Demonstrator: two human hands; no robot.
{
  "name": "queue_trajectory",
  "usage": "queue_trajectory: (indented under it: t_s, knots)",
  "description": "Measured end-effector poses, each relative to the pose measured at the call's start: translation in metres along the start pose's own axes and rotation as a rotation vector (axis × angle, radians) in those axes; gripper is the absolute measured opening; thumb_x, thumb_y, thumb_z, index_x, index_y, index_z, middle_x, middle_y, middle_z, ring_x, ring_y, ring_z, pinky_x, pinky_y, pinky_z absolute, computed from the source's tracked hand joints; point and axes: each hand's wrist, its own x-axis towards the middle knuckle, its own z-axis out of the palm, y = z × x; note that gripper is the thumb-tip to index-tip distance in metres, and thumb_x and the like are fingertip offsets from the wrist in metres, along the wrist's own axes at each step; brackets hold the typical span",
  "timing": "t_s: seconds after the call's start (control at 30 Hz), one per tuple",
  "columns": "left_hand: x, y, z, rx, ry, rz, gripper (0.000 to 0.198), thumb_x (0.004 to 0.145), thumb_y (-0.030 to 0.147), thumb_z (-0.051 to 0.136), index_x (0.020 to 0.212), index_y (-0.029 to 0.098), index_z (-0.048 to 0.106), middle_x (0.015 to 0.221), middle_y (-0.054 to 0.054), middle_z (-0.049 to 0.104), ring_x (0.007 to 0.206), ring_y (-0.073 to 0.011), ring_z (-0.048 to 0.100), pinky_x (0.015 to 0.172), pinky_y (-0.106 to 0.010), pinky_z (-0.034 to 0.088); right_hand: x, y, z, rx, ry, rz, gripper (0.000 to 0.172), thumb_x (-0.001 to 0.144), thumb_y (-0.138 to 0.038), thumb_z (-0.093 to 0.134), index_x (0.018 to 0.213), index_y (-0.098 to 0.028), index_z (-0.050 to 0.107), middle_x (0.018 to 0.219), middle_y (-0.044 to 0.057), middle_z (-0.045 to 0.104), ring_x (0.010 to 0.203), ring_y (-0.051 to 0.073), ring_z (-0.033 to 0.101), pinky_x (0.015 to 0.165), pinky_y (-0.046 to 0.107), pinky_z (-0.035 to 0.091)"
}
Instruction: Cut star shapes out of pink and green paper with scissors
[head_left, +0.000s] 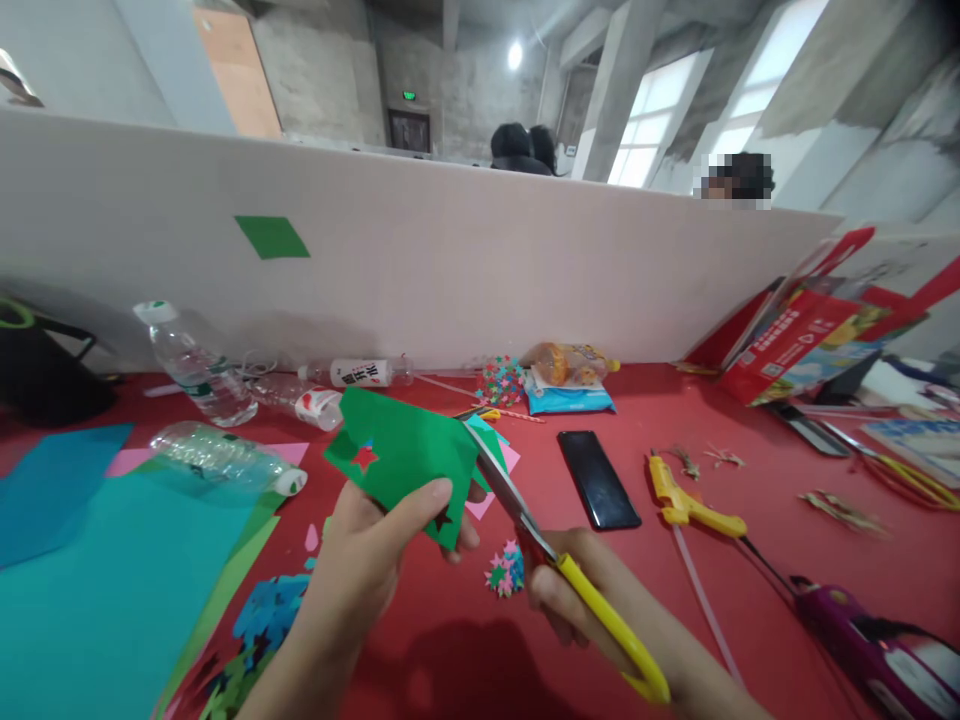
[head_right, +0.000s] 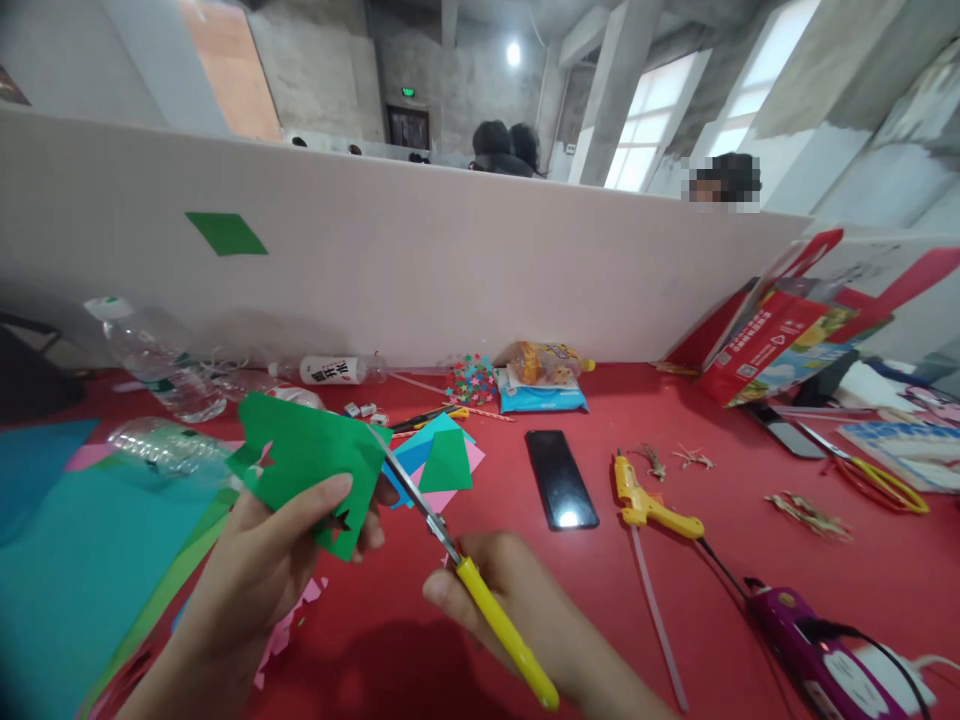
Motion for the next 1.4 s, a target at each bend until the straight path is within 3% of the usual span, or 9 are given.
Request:
queue_trajectory:
  t_s: [0.13,0.3,0.43,0.6,0.77,0.9,1.0,1.17,1.4]
  knots:
    - [-0.001,-0.001,0.003,0.097,0.104,0.008,0.026,0.084,0.036,0.066,0.067,0.017,0.067,0.060,-0.002,0.071,0.042,-0.0136,0.061,0.042,-0.024,0.049,-0.001,-0.004,0.003,0.024,-0.031,0.027,0.073,0.072,-0.094,0.037,0.067,-0.022,0.040,0.058,-0.005,0.036,0.050,0.010,0.033,0.048,0.025,0.023]
    - [-0.001,0.000,0.004,0.190,0.066,0.065,0.034,0.089,0.036,0.060,0.061,0.018,0.065,0.049,0.001,0.063,0.041,-0.0119,0.058,0.043,-0.022,0.049,0.002,-0.006,0.005,0.092,-0.063,-0.015,0.072,0.070,-0.093,0.043,0.063,-0.022,0.040,0.053,-0.007,0.033,0.047,0.008,0.029,0.046,0.026,0.018]
    - [-0.002,-0.006,0.002,0.226,0.071,0.096,0.033,0.091,0.038,0.058,0.063,0.020,0.064,0.051,0.002,0.064,0.045,-0.0131,0.060,0.046,-0.024,0.049,0.003,0.001,0.007,0.151,-0.065,-0.040,0.067,0.076,-0.087,0.046,0.064,-0.021,0.041,0.050,-0.008,0.031,0.046,0.007,0.026,0.045,0.025,0.017]
    - [-0.002,-0.008,0.003,0.307,0.106,0.122,0.036,0.092,0.038,0.057,0.062,0.020,0.064,0.049,0.001,0.063,0.046,-0.0127,0.059,0.049,-0.024,0.049,0.001,0.009,0.004,0.055,-0.062,-0.036,0.065,0.081,-0.083,0.046,0.067,-0.020,0.045,0.051,-0.006,0.039,0.048,0.008,0.030,0.046,0.026,0.018]
    - [-0.003,0.001,0.009,0.294,0.132,0.096,0.034,0.090,0.033,0.056,0.058,0.020,0.063,0.045,0.002,0.059,0.041,-0.0120,0.055,0.043,-0.022,0.046,-0.003,0.004,0.004,0.009,0.050,-0.026,0.068,0.077,-0.089,0.041,0.072,-0.021,0.044,0.060,-0.005,0.041,0.053,0.010,0.034,0.049,0.026,0.021]
    - [-0.007,0.006,0.015,0.324,0.194,0.096,0.035,0.088,0.032,0.055,0.055,0.021,0.060,0.043,0.002,0.057,0.041,-0.0125,0.053,0.046,-0.023,0.046,-0.004,0.001,0.007,0.003,0.036,-0.020,0.067,0.077,-0.088,0.042,0.069,-0.022,0.042,0.057,-0.006,0.038,0.051,0.010,0.031,0.049,0.027,0.019]
    - [-0.007,0.007,0.016,0.349,0.192,0.098,0.036,0.087,0.033,0.055,0.053,0.021,0.059,0.042,0.002,0.057,0.041,-0.0132,0.053,0.047,-0.024,0.046,-0.003,0.001,0.006,0.001,0.055,-0.021,0.067,0.077,-0.089,0.039,0.070,-0.022,0.042,0.058,-0.005,0.037,0.052,0.010,0.031,0.049,0.027,0.019]
    - [-0.006,0.008,0.014,0.394,0.192,0.107,0.037,0.087,0.035,0.055,0.053,0.022,0.060,0.045,0.001,0.058,0.043,-0.0146,0.055,0.046,-0.026,0.044,0.000,0.001,0.002,-0.025,-0.017,-0.015,0.067,0.078,-0.088,0.041,0.068,-0.022,0.041,0.058,-0.005,0.037,0.053,0.010,0.030,0.049,0.026,0.019]
    - [-0.007,0.013,0.014,0.425,0.218,0.121,0.036,0.086,0.033,0.057,0.052,0.022,0.059,0.043,0.002,0.055,0.043,-0.0147,0.052,0.049,-0.027,0.046,-0.001,0.001,0.004,-0.036,0.034,-0.006,0.068,0.078,-0.089,0.037,0.069,-0.022,0.041,0.058,-0.006,0.036,0.051,0.010,0.030,0.048,0.026,0.019]
